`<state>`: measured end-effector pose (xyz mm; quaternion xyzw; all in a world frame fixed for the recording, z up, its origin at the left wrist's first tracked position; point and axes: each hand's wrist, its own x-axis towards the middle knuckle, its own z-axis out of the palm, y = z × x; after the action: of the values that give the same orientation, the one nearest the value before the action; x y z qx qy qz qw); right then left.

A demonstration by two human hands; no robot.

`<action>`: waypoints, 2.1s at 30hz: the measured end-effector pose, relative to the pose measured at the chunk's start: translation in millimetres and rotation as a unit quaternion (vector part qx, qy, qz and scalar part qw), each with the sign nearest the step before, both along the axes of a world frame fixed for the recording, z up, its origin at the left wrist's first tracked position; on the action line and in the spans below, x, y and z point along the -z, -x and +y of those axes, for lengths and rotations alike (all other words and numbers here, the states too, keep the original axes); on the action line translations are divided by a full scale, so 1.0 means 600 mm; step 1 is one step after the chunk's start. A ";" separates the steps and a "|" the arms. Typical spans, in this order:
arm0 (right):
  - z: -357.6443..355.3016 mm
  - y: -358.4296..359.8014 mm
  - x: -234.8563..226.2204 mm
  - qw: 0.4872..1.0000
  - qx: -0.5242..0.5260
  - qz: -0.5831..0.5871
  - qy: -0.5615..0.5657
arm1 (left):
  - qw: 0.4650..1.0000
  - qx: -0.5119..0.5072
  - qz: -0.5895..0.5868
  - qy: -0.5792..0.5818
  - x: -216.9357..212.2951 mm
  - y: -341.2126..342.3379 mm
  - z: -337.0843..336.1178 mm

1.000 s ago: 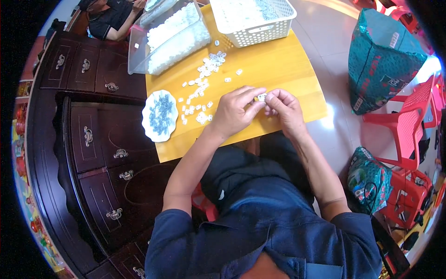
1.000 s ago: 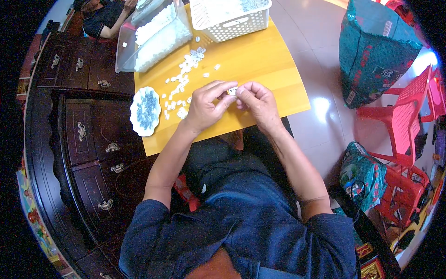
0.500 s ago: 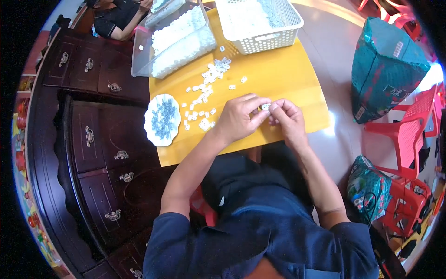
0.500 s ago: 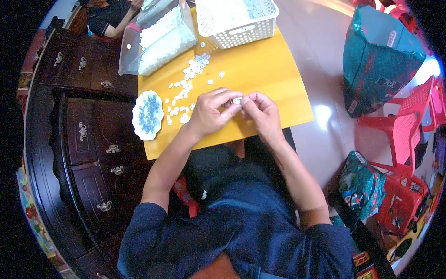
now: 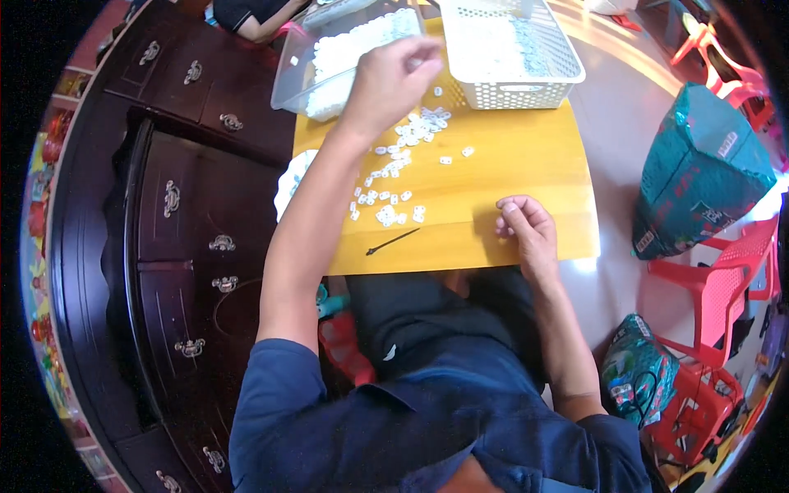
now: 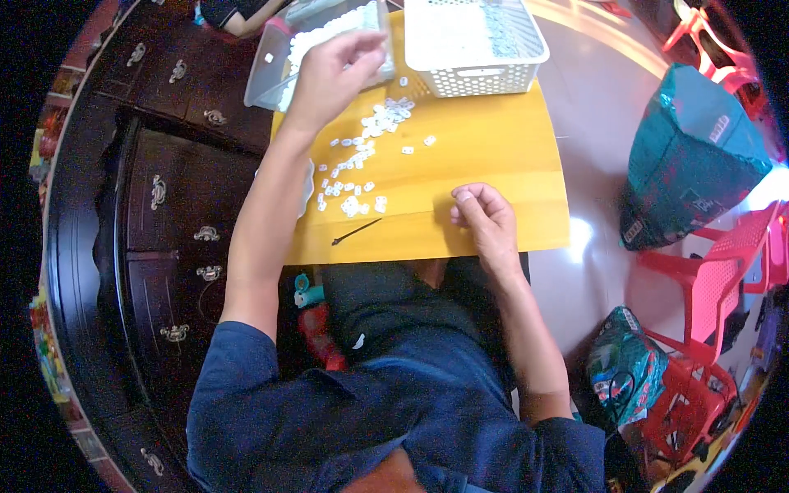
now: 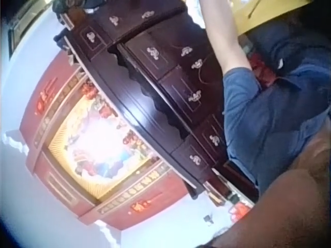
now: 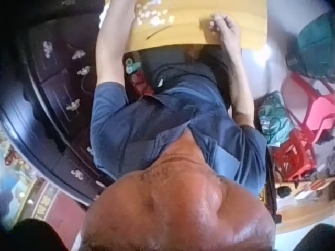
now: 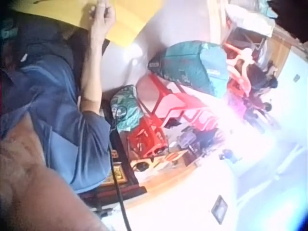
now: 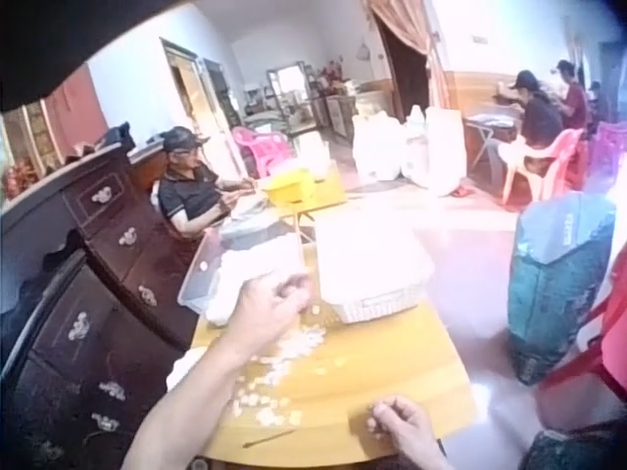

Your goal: The recorder is manually assembling small white plastic components by inserting metal pins into them while seated at a workbench.

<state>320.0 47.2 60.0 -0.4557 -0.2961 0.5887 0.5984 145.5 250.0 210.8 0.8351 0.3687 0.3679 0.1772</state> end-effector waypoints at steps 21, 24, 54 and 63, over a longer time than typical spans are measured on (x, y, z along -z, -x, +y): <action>0.079 0.082 -0.079 0.829 -0.017 -0.500 -0.248 | 0.933 -0.223 0.261 0.108 0.156 0.368 -0.123; 0.150 0.117 -0.085 0.733 -0.043 -0.595 -0.327 | 0.951 -0.200 0.225 0.071 0.166 0.374 -0.124; 0.124 0.041 -0.066 0.609 -0.088 -0.729 -0.299 | 0.971 -0.125 0.201 0.035 0.177 0.391 -0.125; 0.029 -0.051 -0.438 0.754 0.080 -0.438 -0.482 | 0.962 -0.129 0.239 0.030 0.168 0.389 -0.127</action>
<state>350.8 64.7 322.9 -0.3366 -0.7328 0.0538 0.5889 -87.9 173.7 109.7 0.8384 0.5155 0.1665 0.0601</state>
